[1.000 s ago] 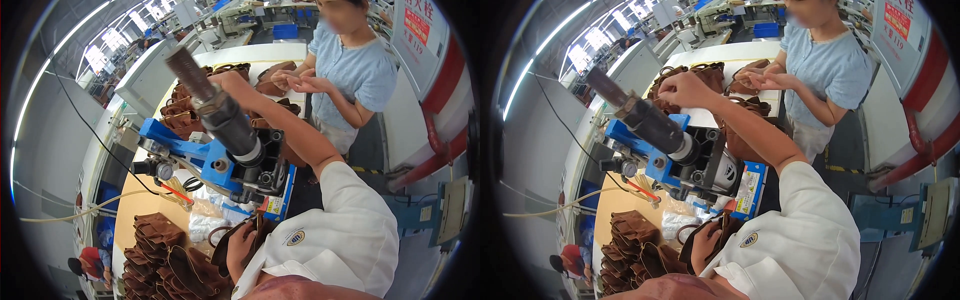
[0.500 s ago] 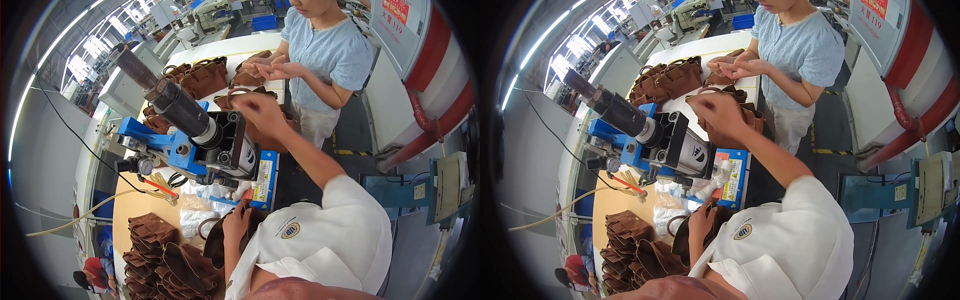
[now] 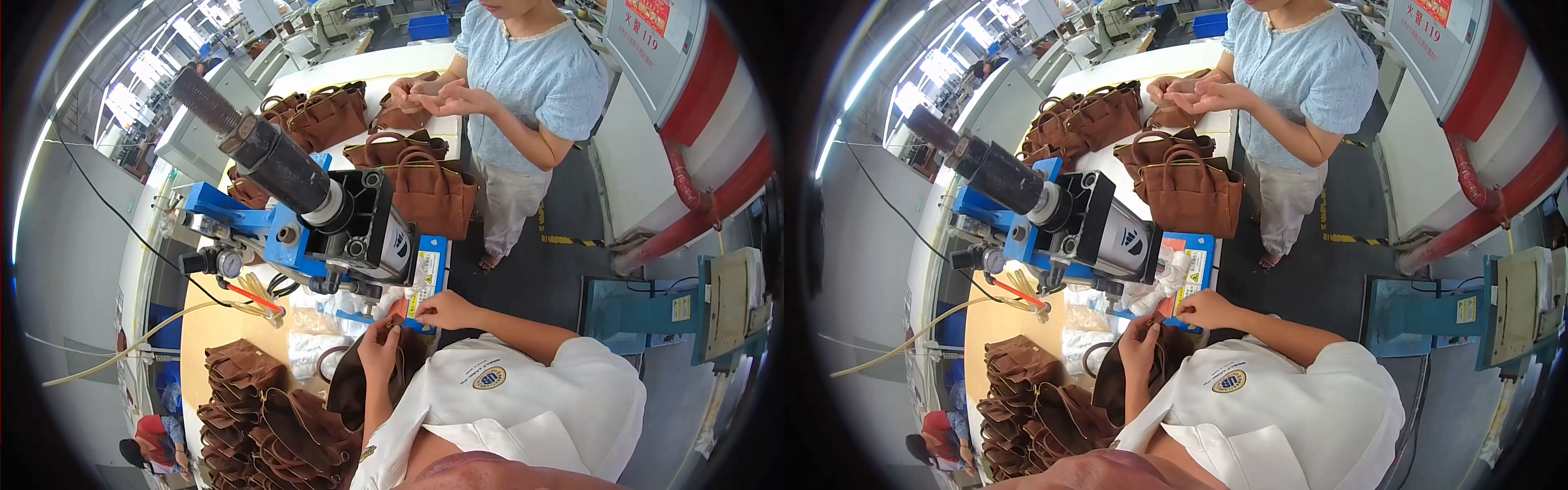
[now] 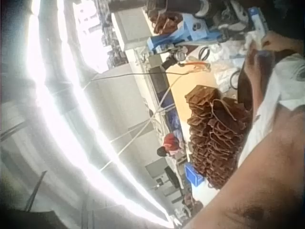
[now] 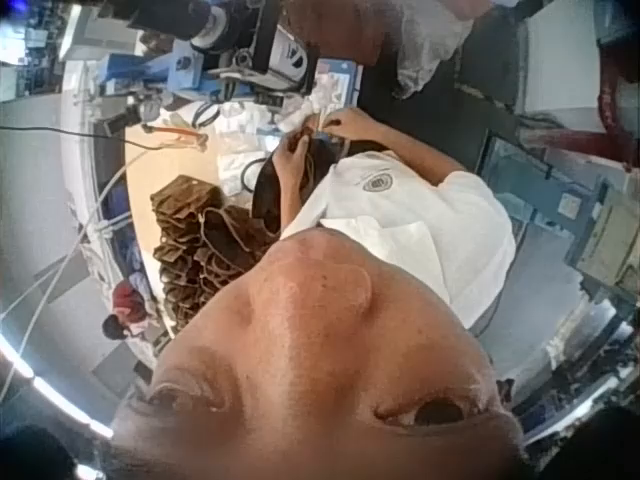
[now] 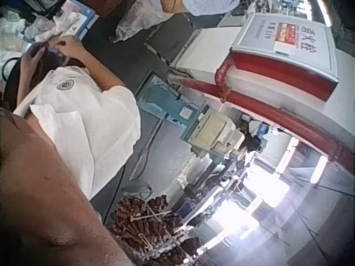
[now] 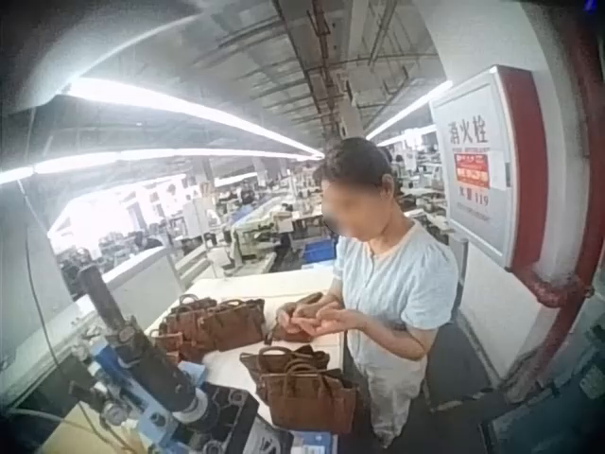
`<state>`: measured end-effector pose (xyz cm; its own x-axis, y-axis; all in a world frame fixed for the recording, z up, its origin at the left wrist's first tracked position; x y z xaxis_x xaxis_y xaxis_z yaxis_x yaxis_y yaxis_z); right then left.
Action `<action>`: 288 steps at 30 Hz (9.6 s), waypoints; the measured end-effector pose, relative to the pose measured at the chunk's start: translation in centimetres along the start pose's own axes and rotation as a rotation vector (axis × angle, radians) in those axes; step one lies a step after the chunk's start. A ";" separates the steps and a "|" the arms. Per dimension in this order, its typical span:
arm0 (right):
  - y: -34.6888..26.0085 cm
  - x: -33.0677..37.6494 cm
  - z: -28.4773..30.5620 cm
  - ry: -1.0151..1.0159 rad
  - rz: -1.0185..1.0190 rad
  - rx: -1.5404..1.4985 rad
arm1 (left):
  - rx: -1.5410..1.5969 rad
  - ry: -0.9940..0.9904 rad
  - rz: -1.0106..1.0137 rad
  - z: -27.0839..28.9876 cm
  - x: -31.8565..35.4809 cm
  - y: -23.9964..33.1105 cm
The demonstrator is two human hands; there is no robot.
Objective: The recorder is assembling leather bags by attaching hardware using a mechanical press and manually inspecting/adjusting components.
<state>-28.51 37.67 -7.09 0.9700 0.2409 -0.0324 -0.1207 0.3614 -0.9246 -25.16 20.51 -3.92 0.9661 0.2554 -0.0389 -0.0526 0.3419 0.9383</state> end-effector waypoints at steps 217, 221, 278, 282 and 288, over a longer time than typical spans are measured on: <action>-27.7 -5.6 -15.3 -0.163 0.061 -1.117 | -0.342 0.345 -0.031 17.8 10.1 5.3; -32.2 -5.5 -16.5 0.022 0.781 -0.557 | 0.046 0.780 0.098 24.9 9.4 3.8; 2.9 -4.6 -4.9 0.116 0.322 0.198 | -0.226 0.943 0.363 20.0 25.4 5.5; 7.8 -10.0 -3.3 0.361 0.905 0.486 | 0.027 0.716 0.403 20.0 19.3 4.6; 5.6 -10.5 -5.6 0.163 0.935 0.618 | -0.003 0.637 0.513 18.9 12.6 0.2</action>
<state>-38.23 32.14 -14.07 0.4549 0.5465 -0.7032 -0.8527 0.4949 -0.1670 -8.26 6.69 2.31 0.4924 0.8456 0.2060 -0.4501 0.0449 0.8918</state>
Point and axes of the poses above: each hand's wrist, its own x-axis away from the middle knuckle, its own z-axis out of the back of the hand, y = z × x, the point moved 7 cm from there along -x, towards the middle knuckle, and after that the axes turned 14 degrees about y, right-handed, at the moved point
